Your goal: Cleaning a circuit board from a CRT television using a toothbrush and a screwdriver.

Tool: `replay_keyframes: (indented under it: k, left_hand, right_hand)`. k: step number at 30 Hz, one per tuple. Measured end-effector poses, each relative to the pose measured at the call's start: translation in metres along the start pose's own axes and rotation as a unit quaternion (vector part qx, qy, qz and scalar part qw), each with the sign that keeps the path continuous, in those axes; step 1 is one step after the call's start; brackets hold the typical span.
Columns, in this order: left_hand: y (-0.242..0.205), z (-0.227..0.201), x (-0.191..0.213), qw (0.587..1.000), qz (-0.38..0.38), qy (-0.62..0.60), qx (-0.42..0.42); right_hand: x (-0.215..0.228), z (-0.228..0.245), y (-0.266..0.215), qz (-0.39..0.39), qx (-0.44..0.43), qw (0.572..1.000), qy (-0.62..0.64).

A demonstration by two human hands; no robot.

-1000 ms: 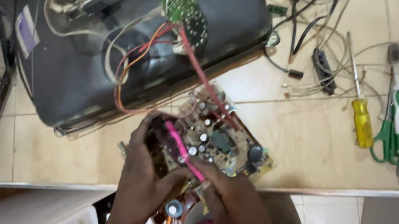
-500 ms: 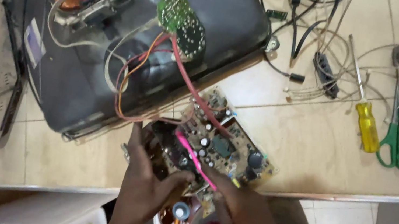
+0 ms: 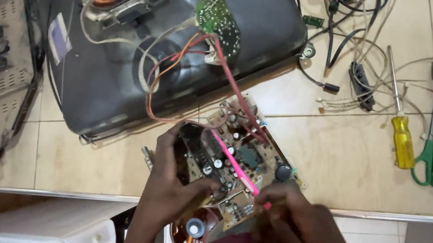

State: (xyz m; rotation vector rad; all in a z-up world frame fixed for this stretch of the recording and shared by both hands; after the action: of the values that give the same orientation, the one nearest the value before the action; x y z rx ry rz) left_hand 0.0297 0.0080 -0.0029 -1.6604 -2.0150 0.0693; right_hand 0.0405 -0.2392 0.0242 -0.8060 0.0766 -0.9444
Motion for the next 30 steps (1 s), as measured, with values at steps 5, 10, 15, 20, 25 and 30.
replay_keyframes:
  k: [5, 10, 15, 20, 25, 30]
  left_hand:
    - [-0.003, -0.008, 0.002, 1.000, 0.007, -0.018, 0.015]
    - [-0.008, -0.022, 0.005, 0.992, 0.011, 0.015, 0.125]
    - [-0.013, -0.020, 0.008, 0.991, 0.007, 0.023, 0.128]
    - [-0.010, -0.021, 0.012, 1.000, 0.016, 0.009, 0.002]
    - [-0.001, -0.017, 0.010, 0.997, 0.013, -0.021, -0.074]
    - [-0.004, -0.009, 0.016, 0.996, -0.008, -0.048, -0.080]
  right_hand:
    - [0.027, 0.025, -0.013, 0.120, 0.253, 0.953, -0.111]
    - [0.013, 0.043, 0.004, -0.135, 0.303, 0.923, -0.196]
    - [0.000, 0.074, 0.025, -0.216, 0.389, 0.883, -0.148]
    - [-0.026, 0.072, 0.043, -0.247, 0.409, 0.849, -0.225]
    - [-0.022, 0.097, 0.041, -0.286, 0.459, 0.823, -0.176]
    - [-0.001, 0.106, 0.012, -0.298, 0.419, 0.818, -0.257]
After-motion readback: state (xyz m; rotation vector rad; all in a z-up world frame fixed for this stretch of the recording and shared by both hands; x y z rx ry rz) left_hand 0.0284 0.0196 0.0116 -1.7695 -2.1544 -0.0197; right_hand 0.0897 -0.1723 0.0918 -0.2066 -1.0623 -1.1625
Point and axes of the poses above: each hand's wrist, its own y-axis towards the middle knuckle, its own x-axis out of the back of the hand, z = x × y, the point moved 2 cm from there along y, towards the middle knuckle, and after that the axes turned 13 degrees about -y, right-handed, at the moved point
